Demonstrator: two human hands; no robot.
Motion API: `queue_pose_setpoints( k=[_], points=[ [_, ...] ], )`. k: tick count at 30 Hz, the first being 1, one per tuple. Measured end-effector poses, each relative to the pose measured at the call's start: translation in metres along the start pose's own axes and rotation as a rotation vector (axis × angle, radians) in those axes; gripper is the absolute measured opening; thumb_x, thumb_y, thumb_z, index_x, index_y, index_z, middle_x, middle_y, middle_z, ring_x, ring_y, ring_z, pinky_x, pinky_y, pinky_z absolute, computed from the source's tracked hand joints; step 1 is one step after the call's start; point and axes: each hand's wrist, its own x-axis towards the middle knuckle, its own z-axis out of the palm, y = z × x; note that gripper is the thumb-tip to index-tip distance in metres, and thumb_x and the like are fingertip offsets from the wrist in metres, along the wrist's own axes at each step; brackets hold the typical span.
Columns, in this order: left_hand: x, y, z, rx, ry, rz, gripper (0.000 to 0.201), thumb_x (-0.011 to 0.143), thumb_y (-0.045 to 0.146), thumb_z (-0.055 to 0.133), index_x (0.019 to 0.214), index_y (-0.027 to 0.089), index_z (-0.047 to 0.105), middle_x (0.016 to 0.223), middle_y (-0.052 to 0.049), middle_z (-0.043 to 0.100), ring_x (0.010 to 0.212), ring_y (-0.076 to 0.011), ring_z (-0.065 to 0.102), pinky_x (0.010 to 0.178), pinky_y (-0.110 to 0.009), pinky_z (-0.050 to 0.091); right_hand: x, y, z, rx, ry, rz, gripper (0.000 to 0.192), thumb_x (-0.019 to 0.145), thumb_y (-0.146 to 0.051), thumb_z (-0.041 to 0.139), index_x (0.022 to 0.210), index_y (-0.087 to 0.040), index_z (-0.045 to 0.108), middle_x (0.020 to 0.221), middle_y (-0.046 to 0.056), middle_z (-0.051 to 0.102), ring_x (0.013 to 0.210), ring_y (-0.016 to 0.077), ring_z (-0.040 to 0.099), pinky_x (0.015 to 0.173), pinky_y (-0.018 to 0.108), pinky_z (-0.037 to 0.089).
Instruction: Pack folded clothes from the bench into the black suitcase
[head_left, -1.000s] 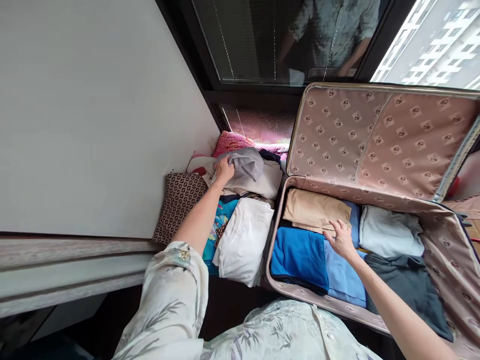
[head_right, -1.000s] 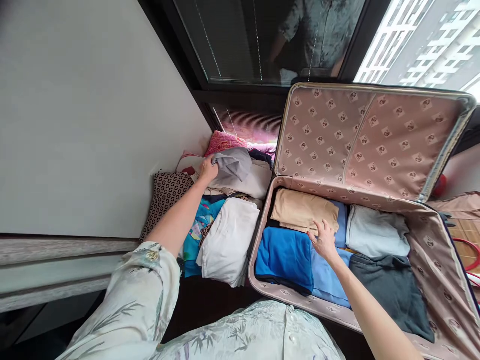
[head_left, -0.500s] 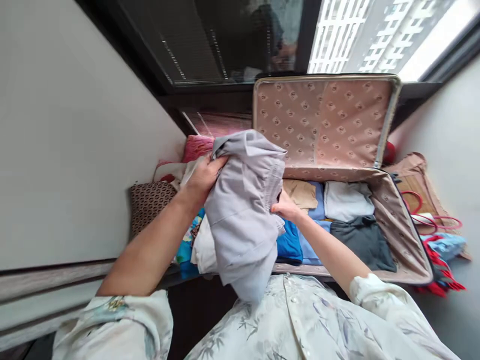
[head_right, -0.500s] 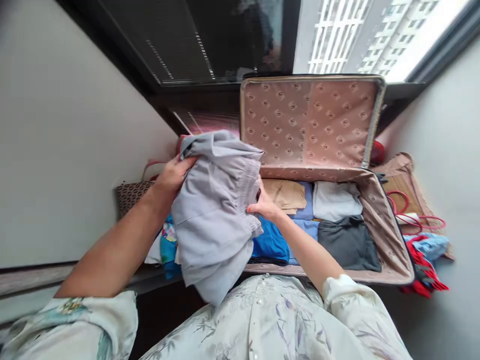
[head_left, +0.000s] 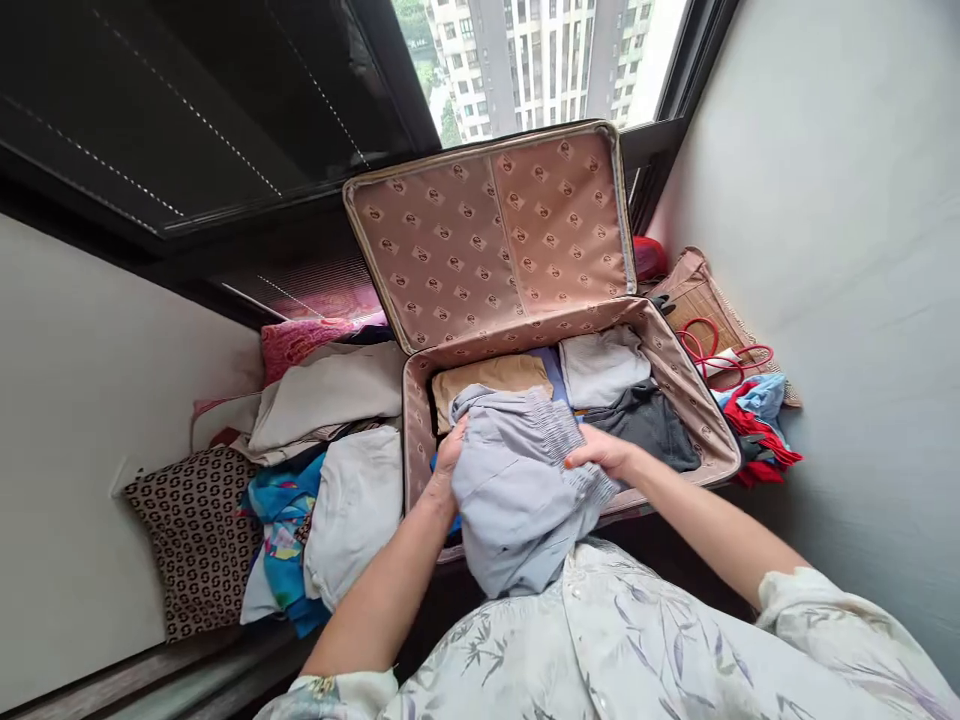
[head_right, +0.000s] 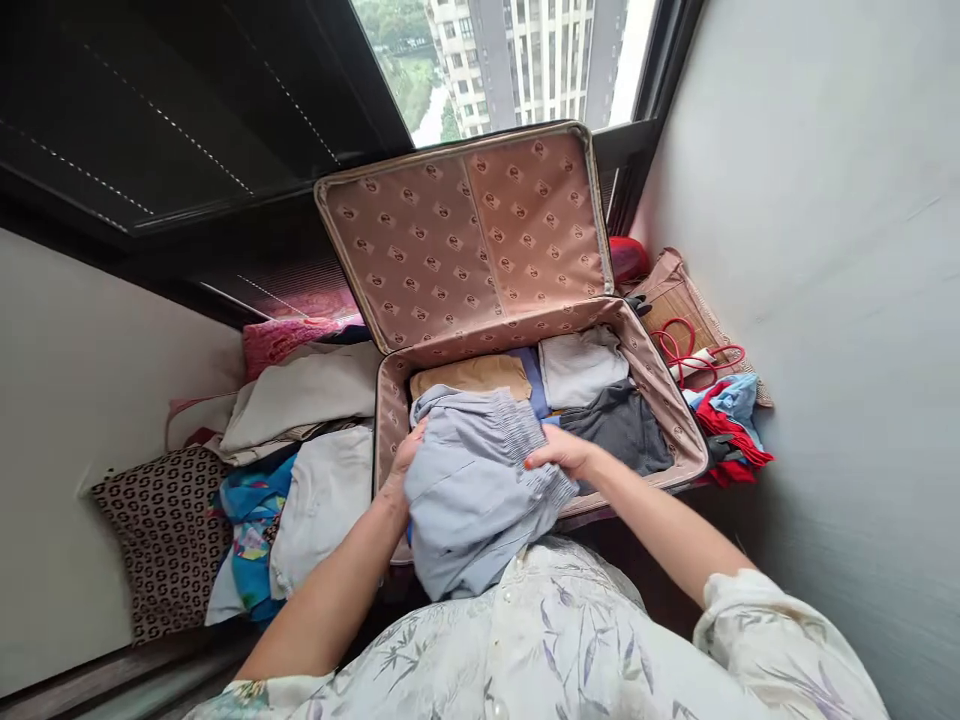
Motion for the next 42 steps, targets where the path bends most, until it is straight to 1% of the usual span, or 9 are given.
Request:
queue_pose_setpoints(
  k=[5,9,11,16,23,29,36,39,42],
  points=[
    [-0.016,-0.054,0.064,-0.288,-0.081,-0.271,0.025,0.083,0.041,0.072,0.096,0.021,0.075,0.1,-0.007,0.08,0.112,-0.0277,0.073,0.102,-0.042,0.059,-0.03,-0.121,-0.097,-0.601,0.055,-0.18,0.08,0.056,-0.048,0.09,0.126,-0.016,0.069,0.114,0.007,0.077,0.102,0.0234,0.071,0.092,0.034,0.057],
    [-0.01,-0.112,0.12,-0.372,-0.102,-0.29,0.023,0.084,0.036,0.074,0.099,0.02,0.071,0.106,-0.01,0.078,0.11,-0.027,0.073,0.098,-0.042,0.06,-0.001,-0.195,-0.158,-1.221,0.109,-0.145,0.062,0.075,-0.052,0.078,0.123,-0.014,0.07,0.106,0.004,0.076,0.094,0.0194,0.07,0.089,0.033,0.055],
    [0.008,-0.137,0.143,-0.292,-0.078,-0.299,0.023,0.085,0.032,0.073,0.103,0.019,0.068,0.113,-0.011,0.076,0.112,-0.0243,0.072,0.098,-0.039,0.059,0.025,-0.206,-0.174,-1.567,0.305,-0.091,0.058,0.079,-0.04,0.078,0.128,-0.012,0.067,0.117,0.01,0.072,0.105,0.0238,0.067,0.098,0.04,0.052],
    [0.054,-0.176,0.153,0.255,-0.04,-0.26,0.055,0.087,0.022,0.068,0.139,0.022,0.049,0.14,-0.014,0.063,0.126,-0.021,0.064,0.107,-0.04,0.051,0.062,-0.131,-0.178,-1.799,0.691,-0.091,0.076,0.087,-0.021,0.069,0.156,-0.011,0.041,0.162,0.029,0.031,0.146,0.0494,0.03,0.111,0.07,0.029],
    [0.049,-0.195,0.139,1.121,-0.168,0.179,0.077,0.086,0.024,0.067,0.158,0.031,0.04,0.172,-0.013,0.02,0.159,-0.0372,0.012,0.124,-0.06,0.022,0.042,0.003,-0.196,-1.794,0.752,0.089,0.071,0.098,-0.051,0.054,0.163,-0.033,0.033,0.175,0.012,0.004,0.155,0.049,0.0,0.115,0.071,0.018],
    [0.091,-0.203,0.16,1.423,-0.338,0.302,0.077,0.088,0.047,0.071,0.158,0.04,0.041,0.175,-0.006,0.01,0.159,-0.0415,-0.008,0.122,-0.072,-0.001,0.062,-0.004,-0.241,-1.764,0.81,0.086,0.073,0.097,-0.059,0.051,0.162,-0.03,0.035,0.174,0.012,0.008,0.154,0.0498,0.002,0.113,0.075,0.016],
    [0.108,-0.19,0.155,1.404,-0.554,0.163,0.095,0.072,0.052,0.085,0.157,0.035,0.045,0.174,-0.013,0.009,0.157,-0.0498,-0.005,0.119,-0.077,0.004,0.072,0.0,-0.265,-1.781,0.816,0.169,0.073,0.099,-0.064,0.034,0.163,-0.03,0.033,0.174,0.014,0.002,0.153,0.0524,0.009,0.108,0.076,0.024],
    [0.091,-0.169,0.127,1.253,-0.556,0.293,0.086,0.077,0.044,0.083,0.155,0.033,0.048,0.172,-0.016,0.017,0.157,-0.0482,0.013,0.119,-0.073,0.02,0.074,-0.003,-0.268,-1.746,0.799,0.213,0.075,0.097,-0.068,0.029,0.162,-0.032,0.036,0.174,0.014,0.006,0.151,0.0541,0.013,0.106,0.077,0.025],
    [0.077,-0.126,0.061,1.026,-0.424,0.539,0.049,0.091,0.034,0.066,0.139,0.024,0.064,0.158,-0.016,0.044,0.145,-0.0329,0.045,0.12,-0.051,0.038,0.069,-0.007,-0.253,-1.744,0.828,0.179,0.077,0.094,-0.068,0.028,0.159,-0.03,0.043,0.171,0.016,0.015,0.15,0.0558,0.014,0.106,0.079,0.023]
  ],
)
